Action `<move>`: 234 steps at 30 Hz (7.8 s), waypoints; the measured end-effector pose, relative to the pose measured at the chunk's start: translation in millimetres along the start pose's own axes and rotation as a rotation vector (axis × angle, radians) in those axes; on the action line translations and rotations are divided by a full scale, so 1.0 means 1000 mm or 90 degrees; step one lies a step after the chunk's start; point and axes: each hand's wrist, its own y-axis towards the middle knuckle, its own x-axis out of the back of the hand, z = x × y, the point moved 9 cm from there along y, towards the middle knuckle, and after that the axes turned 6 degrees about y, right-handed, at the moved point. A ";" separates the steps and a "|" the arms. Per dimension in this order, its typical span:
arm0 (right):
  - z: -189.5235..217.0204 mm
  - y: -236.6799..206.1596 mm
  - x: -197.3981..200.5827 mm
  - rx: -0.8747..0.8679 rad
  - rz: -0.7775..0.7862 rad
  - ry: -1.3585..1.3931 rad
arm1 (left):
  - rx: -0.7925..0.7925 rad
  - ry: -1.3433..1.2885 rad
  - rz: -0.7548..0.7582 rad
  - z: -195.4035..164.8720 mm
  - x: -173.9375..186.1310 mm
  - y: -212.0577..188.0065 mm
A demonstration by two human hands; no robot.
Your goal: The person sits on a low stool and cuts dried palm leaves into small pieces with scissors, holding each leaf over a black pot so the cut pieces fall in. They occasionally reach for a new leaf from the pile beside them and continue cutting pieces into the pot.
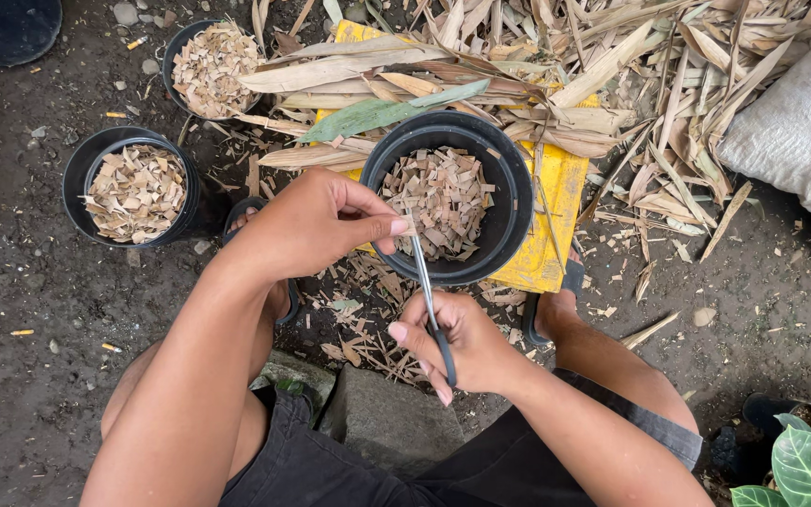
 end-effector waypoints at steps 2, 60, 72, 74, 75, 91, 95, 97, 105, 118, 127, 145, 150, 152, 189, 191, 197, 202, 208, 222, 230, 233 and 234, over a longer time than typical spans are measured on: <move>0.004 -0.002 0.003 0.012 -0.021 0.024 | 0.001 0.000 -0.001 -0.001 -0.001 -0.001; 0.043 -0.008 0.005 0.219 0.027 -0.030 | -0.012 -0.173 -0.090 -0.004 0.001 -0.001; 0.019 0.000 0.008 0.066 -0.050 -0.041 | -0.014 -0.198 -0.089 -0.003 -0.003 0.002; 0.024 0.000 0.007 0.104 -0.032 -0.039 | 0.001 -0.194 -0.101 -0.001 -0.001 0.001; 0.029 -0.002 0.004 0.142 -0.010 -0.044 | 0.010 -0.186 -0.098 -0.001 -0.001 0.001; 0.012 0.001 0.010 0.030 -0.047 -0.054 | 0.003 -0.134 -0.078 0.002 -0.003 0.001; 0.008 0.001 0.009 0.015 -0.028 -0.032 | 0.022 -0.130 -0.090 0.007 -0.003 0.001; 0.014 0.001 0.003 0.049 0.025 -0.003 | 0.003 -0.140 -0.098 0.005 -0.003 0.002; 0.017 0.001 0.001 0.084 0.061 0.016 | -0.013 -0.144 -0.126 0.002 -0.004 0.005; 0.015 0.000 0.001 0.044 0.053 0.099 | -0.058 -0.117 -0.102 -0.007 -0.014 0.006; 0.018 -0.001 -0.001 0.057 0.088 0.109 | -0.134 -0.056 -0.030 -0.019 -0.014 0.001; 0.011 -0.002 0.001 0.022 0.053 0.094 | -0.187 0.267 -0.123 -0.052 -0.001 -0.014; 0.010 -0.002 0.002 0.002 0.029 0.086 | -0.137 0.288 -0.128 -0.048 0.000 -0.015; 0.010 -0.002 0.001 -0.001 0.028 0.074 | -0.141 0.274 -0.136 -0.047 0.001 -0.015; 0.041 -0.009 0.026 0.238 -0.098 0.119 | -0.225 -0.196 -0.130 -0.043 0.015 -0.005; 0.044 -0.011 0.025 0.259 -0.094 0.104 | -0.229 -0.191 -0.114 -0.046 0.013 -0.005; 0.046 -0.012 0.027 0.265 -0.099 0.100 | -0.228 -0.138 -0.086 -0.049 0.006 -0.009; 0.046 -0.011 0.028 0.265 -0.099 0.089 | -0.243 -0.158 -0.064 -0.052 0.004 -0.009; 0.046 -0.012 0.027 0.264 -0.095 0.095 | -0.243 -0.156 -0.065 -0.052 0.004 -0.009; 0.048 -0.011 0.027 0.278 -0.087 0.098 | -0.075 0.092 -0.424 0.021 0.096 0.025; 0.047 -0.013 0.025 0.283 -0.091 0.098 | -0.011 0.395 -0.540 0.026 0.109 0.051; 0.045 -0.015 0.026 0.274 -0.099 0.105 | 0.055 0.403 -0.515 0.032 0.108 0.062; 0.044 -0.016 0.025 0.272 -0.099 0.106 | 0.061 0.403 -0.509 0.033 0.108 0.063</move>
